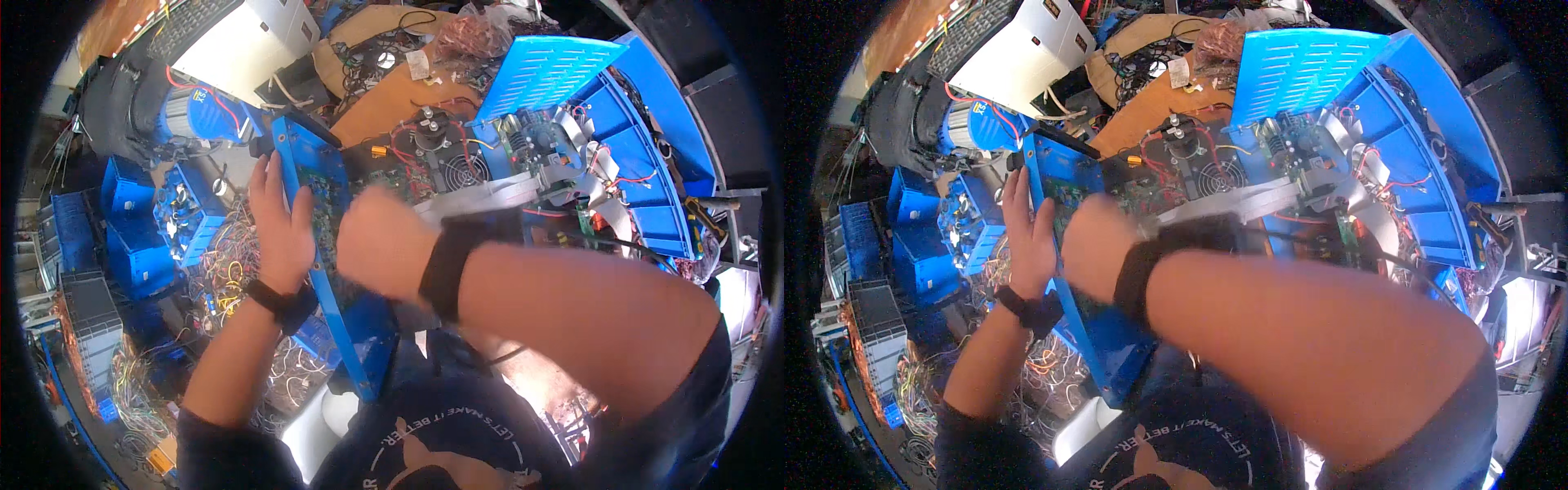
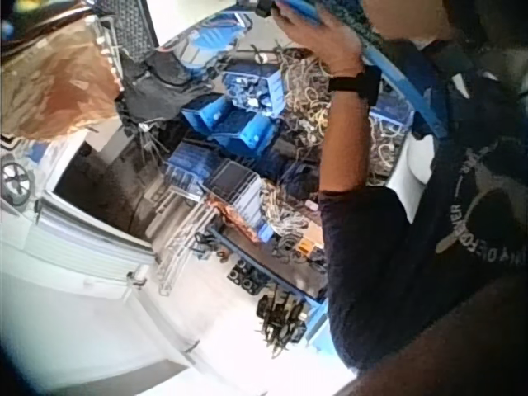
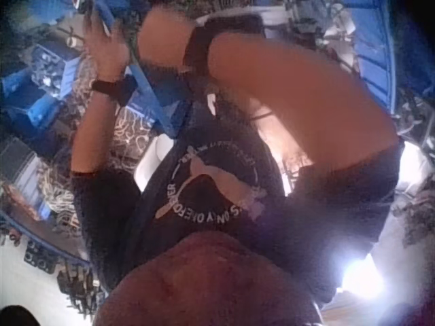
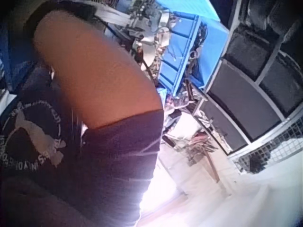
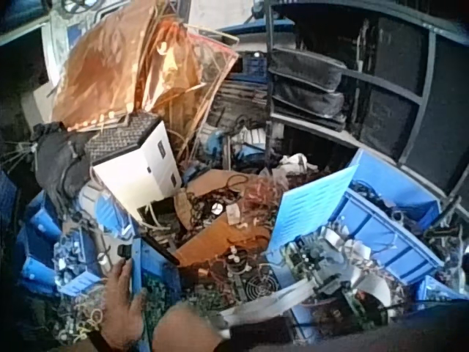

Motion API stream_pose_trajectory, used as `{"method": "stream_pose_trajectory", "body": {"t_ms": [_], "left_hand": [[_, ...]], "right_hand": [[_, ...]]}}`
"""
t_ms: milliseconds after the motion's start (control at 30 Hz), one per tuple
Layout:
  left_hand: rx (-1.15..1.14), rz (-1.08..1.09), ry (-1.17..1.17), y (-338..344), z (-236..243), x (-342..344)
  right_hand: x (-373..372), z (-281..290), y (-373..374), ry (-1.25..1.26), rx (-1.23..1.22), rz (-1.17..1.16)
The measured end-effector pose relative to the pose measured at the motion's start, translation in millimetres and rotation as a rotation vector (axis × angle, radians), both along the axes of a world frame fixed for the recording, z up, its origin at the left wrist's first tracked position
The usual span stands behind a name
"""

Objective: Unscrew a circuit board from a blue electronic housing using a screwdriver.

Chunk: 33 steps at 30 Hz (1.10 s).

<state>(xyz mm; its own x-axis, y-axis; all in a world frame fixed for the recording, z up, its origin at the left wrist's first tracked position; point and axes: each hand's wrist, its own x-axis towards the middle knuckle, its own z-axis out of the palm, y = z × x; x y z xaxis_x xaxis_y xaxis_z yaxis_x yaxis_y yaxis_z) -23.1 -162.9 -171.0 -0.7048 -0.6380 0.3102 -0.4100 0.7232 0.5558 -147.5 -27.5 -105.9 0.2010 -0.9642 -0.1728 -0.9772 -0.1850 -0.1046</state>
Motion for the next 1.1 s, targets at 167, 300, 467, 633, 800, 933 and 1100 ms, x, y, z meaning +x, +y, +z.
{"method": "stream_pose_trajectory", "body": {"t_ms": [167,300,467,633,800,933,1100], "left_hand": [[0.0,0.034,-0.045,-3,0,3],[0.02,0.03,-0.011,0,2,1],[0.035,0.043,0.009,0,1,1],[0.057,0.028,0.03,0,-2,0],[0.041,0.024,0.037,-3,-5,2],[0.035,-0.026,0.059,-6,-7,3],[0.061,-0.048,0.064,-5,-7,0]], "right_hand": [[-38,-13,14,-0.312,0.057,-0.319],[-68,-23,31,-0.806,0.294,-0.479],[-56,-53,63,-1.725,0.482,-1.211],[-39,-55,61,-0.91,0.122,-0.532],[18,-3,46,-0.601,-0.105,-0.659],[48,17,49,-0.484,-0.042,-0.474],[66,8,59,-0.276,-0.134,-0.345]]}}
